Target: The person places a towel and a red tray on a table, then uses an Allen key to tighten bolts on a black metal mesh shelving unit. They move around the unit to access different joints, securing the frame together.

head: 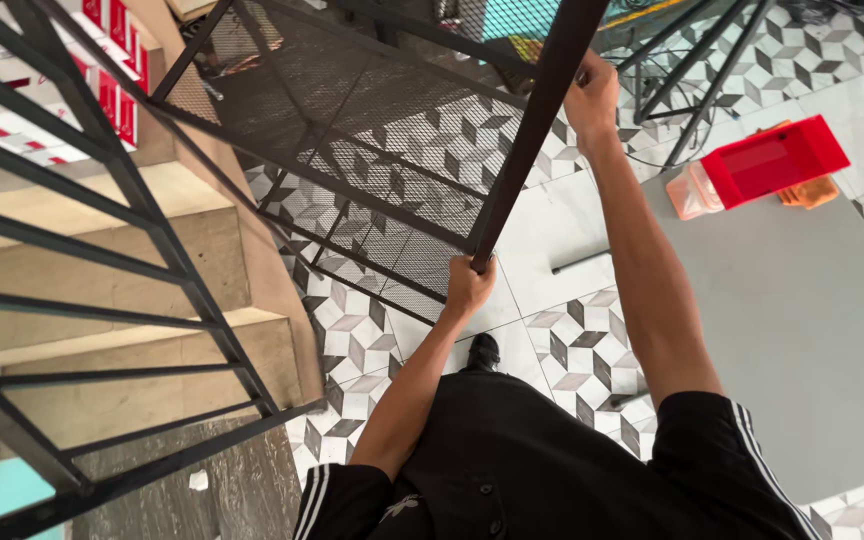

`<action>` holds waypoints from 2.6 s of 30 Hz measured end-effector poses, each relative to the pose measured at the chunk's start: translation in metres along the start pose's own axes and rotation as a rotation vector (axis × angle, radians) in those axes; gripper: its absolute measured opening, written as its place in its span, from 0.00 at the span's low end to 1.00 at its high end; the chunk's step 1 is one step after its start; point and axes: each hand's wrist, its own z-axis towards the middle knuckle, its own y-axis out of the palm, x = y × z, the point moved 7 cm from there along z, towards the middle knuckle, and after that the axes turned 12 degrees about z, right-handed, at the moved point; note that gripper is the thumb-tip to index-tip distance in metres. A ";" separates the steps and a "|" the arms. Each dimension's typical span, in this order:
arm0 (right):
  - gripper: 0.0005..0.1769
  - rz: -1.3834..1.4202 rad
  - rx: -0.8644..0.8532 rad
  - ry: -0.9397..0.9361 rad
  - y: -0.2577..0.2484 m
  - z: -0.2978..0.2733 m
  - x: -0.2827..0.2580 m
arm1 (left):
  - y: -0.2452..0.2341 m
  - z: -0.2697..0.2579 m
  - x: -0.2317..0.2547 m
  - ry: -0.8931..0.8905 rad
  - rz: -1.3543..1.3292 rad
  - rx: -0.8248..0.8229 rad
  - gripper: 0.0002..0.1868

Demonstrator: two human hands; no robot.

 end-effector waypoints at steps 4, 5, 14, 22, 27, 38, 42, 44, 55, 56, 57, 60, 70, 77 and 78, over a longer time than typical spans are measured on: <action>0.09 0.117 -0.083 0.022 0.010 -0.010 0.014 | -0.024 -0.018 -0.007 -0.025 0.007 0.024 0.31; 0.09 0.134 -0.087 0.009 0.009 -0.013 0.015 | -0.029 -0.022 -0.008 -0.016 0.031 0.035 0.32; 0.12 0.050 -0.060 0.029 0.007 -0.056 -0.021 | -0.045 -0.052 -0.021 -0.076 0.034 0.057 0.34; 0.07 -0.045 -0.048 -0.022 -0.012 -0.103 -0.057 | -0.069 -0.062 -0.048 -0.037 0.038 0.211 0.23; 0.12 -0.035 -0.026 0.029 -0.002 -0.137 -0.052 | -0.112 -0.060 -0.096 -0.130 0.001 0.512 0.15; 0.09 0.011 -0.104 0.160 0.085 -0.185 -0.075 | -0.234 0.004 -0.131 -0.150 -0.036 0.659 0.26; 0.09 0.200 -0.126 0.137 0.106 -0.192 -0.088 | -0.252 0.005 -0.148 -0.146 -0.025 0.701 0.26; 0.08 0.175 -0.142 0.141 0.109 -0.196 -0.092 | -0.257 0.004 -0.149 -0.081 0.096 0.723 0.26; 0.22 0.218 -0.126 0.181 0.090 -0.214 -0.085 | -0.242 -0.008 -0.151 -0.169 0.154 0.729 0.18; 0.23 0.169 -0.089 0.189 0.087 -0.215 -0.082 | -0.243 -0.011 -0.139 -0.173 0.131 0.723 0.15; 0.23 0.120 -0.052 0.197 0.081 -0.216 -0.080 | -0.245 -0.018 -0.125 -0.178 0.108 0.717 0.14; 0.25 0.088 0.008 0.406 0.062 -0.226 -0.059 | -0.248 -0.042 -0.054 -0.112 0.359 0.846 0.24; 0.19 0.442 0.044 0.371 0.046 -0.217 -0.072 | -0.218 -0.037 0.150 0.595 0.163 0.895 0.21; 0.17 0.466 0.004 0.184 0.051 -0.214 -0.136 | -0.264 0.022 0.279 0.880 -0.032 0.673 0.16; 0.18 0.459 -0.007 0.166 0.051 -0.214 -0.144 | -0.271 0.034 0.295 0.917 -0.089 0.632 0.16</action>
